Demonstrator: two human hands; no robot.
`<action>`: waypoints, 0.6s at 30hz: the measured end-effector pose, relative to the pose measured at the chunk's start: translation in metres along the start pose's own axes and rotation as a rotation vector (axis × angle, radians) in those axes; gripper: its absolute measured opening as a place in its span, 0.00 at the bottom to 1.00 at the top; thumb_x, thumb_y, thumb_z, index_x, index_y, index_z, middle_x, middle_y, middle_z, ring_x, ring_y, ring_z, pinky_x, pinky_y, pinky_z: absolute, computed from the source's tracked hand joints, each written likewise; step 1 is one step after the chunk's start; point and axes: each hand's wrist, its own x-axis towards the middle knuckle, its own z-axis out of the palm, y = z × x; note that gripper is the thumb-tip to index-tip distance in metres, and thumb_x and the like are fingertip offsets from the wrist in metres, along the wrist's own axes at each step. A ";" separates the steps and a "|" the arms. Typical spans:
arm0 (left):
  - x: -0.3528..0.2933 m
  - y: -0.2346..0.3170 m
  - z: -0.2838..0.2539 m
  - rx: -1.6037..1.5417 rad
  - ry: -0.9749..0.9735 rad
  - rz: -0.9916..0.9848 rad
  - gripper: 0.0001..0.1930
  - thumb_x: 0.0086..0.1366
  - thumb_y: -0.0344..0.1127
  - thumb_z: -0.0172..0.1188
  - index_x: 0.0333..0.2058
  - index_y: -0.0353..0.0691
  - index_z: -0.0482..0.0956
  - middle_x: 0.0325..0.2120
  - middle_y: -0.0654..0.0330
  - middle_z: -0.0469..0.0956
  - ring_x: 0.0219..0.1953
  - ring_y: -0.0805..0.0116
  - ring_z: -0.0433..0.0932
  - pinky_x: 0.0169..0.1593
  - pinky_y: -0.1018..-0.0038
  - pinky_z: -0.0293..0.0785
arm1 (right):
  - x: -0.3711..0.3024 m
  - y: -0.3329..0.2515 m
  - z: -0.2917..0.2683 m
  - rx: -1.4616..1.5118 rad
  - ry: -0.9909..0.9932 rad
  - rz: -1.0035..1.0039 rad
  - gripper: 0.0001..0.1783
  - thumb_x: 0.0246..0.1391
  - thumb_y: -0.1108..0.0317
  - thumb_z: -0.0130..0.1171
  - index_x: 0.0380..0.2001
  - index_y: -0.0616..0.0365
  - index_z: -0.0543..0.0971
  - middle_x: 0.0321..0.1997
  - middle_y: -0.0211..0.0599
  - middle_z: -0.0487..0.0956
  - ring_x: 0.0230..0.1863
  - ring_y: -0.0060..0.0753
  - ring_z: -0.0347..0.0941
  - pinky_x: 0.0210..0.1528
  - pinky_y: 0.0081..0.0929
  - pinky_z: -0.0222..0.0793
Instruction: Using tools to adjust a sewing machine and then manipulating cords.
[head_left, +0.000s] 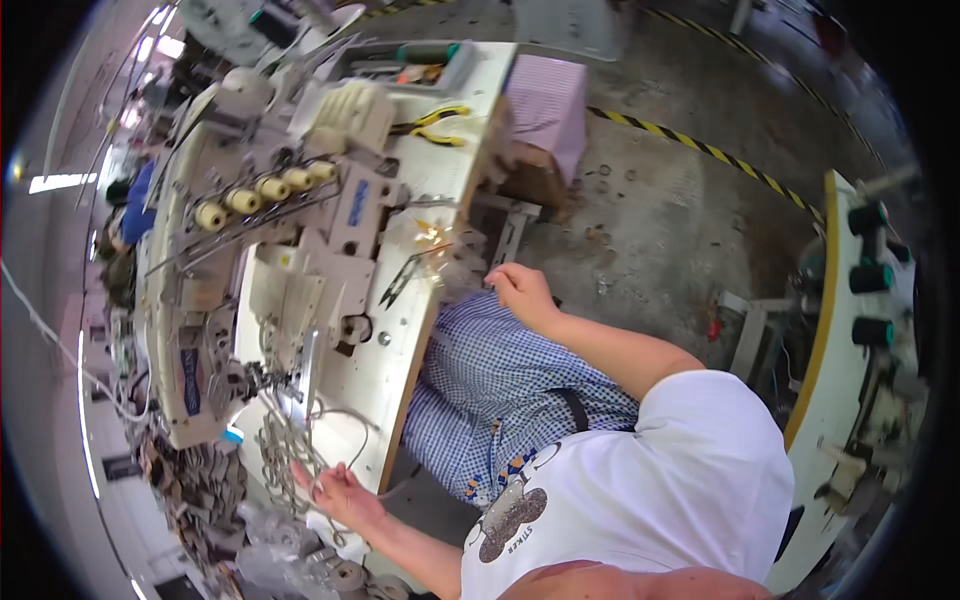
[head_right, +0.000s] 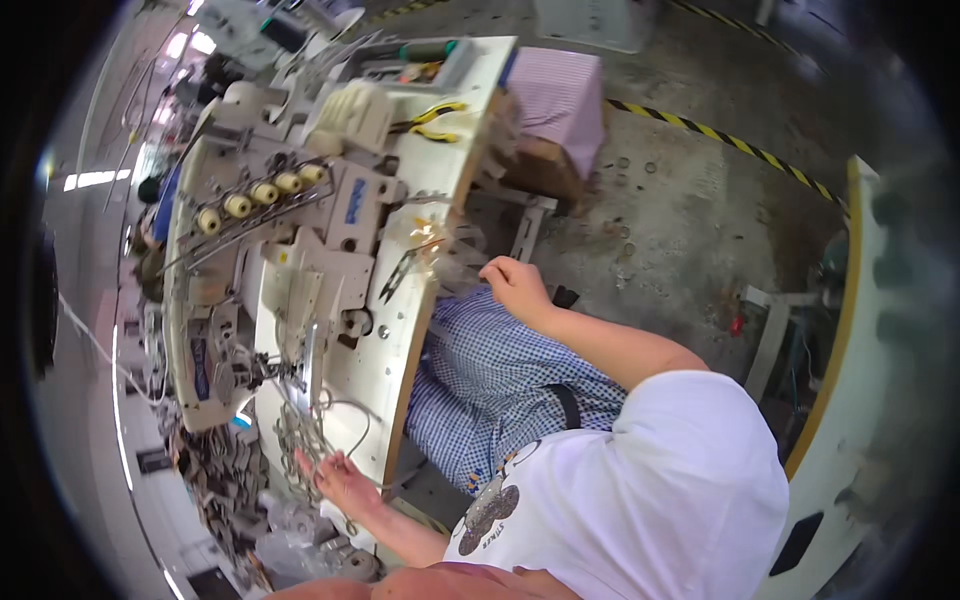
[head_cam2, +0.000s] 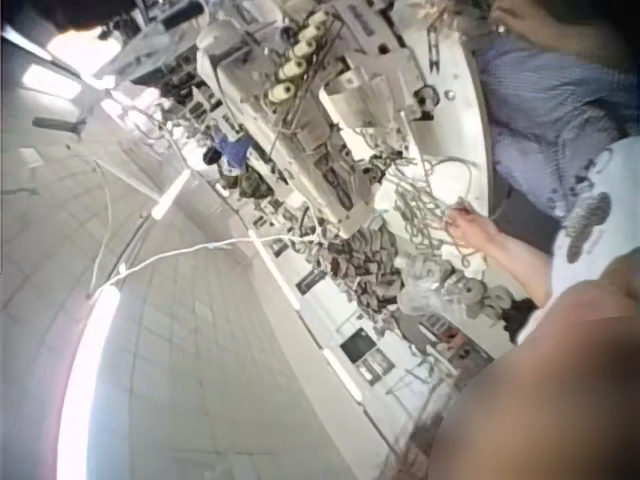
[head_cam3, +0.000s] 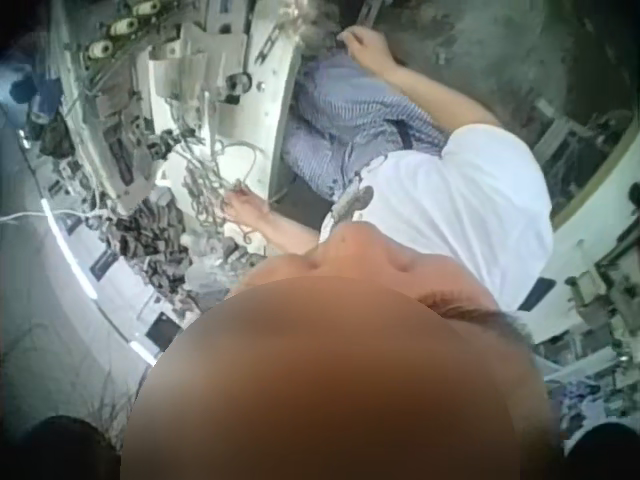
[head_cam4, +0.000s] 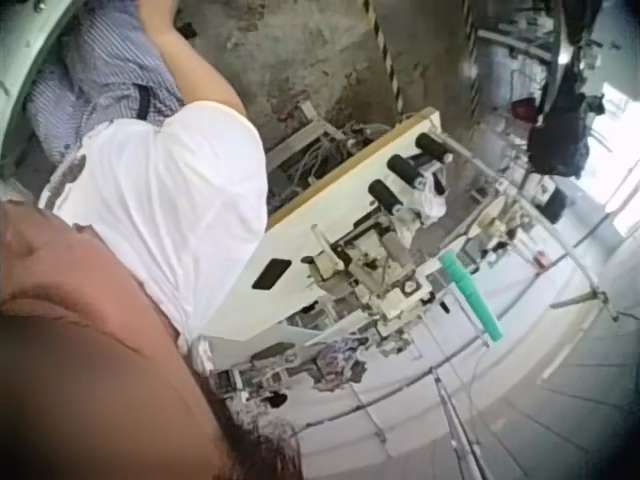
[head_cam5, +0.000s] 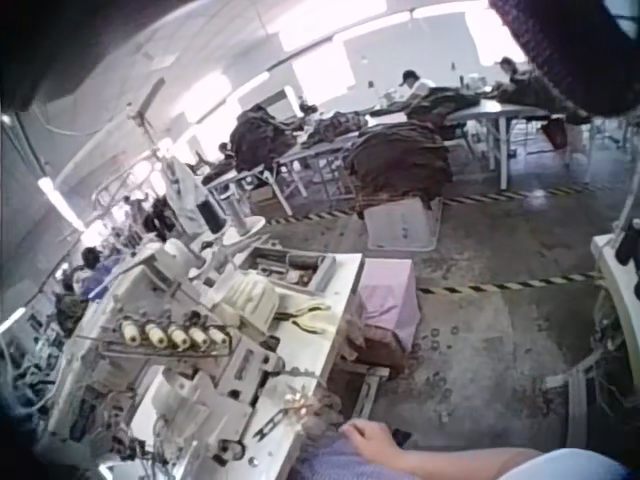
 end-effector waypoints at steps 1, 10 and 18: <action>0.001 0.001 0.006 0.059 0.053 -0.001 0.29 0.59 0.28 0.51 0.59 0.42 0.54 0.22 0.66 0.68 0.27 0.77 0.69 0.32 0.84 0.68 | 0.000 0.000 0.009 0.023 -0.001 -0.032 0.10 0.53 0.67 0.51 0.28 0.63 0.77 0.16 0.32 0.73 0.17 0.18 0.68 0.20 0.20 0.62; 0.015 -0.024 0.069 0.280 -0.315 0.074 0.05 0.58 0.28 0.55 0.33 0.33 0.76 0.30 0.62 0.73 0.31 0.72 0.74 0.34 0.82 0.70 | -0.031 -0.058 0.065 0.066 -0.532 -0.235 0.09 0.53 0.76 0.48 0.37 0.63 0.75 0.21 0.29 0.74 0.22 0.15 0.67 0.26 0.13 0.62; 0.010 -0.033 0.082 0.165 -0.332 0.089 0.06 0.56 0.29 0.59 0.32 0.35 0.79 0.28 0.67 0.67 0.29 0.78 0.68 0.31 0.84 0.63 | -0.048 -0.113 0.134 0.073 -0.900 -0.275 0.17 0.49 0.82 0.49 0.45 0.65 0.71 0.32 0.32 0.75 0.28 0.15 0.68 0.31 0.13 0.64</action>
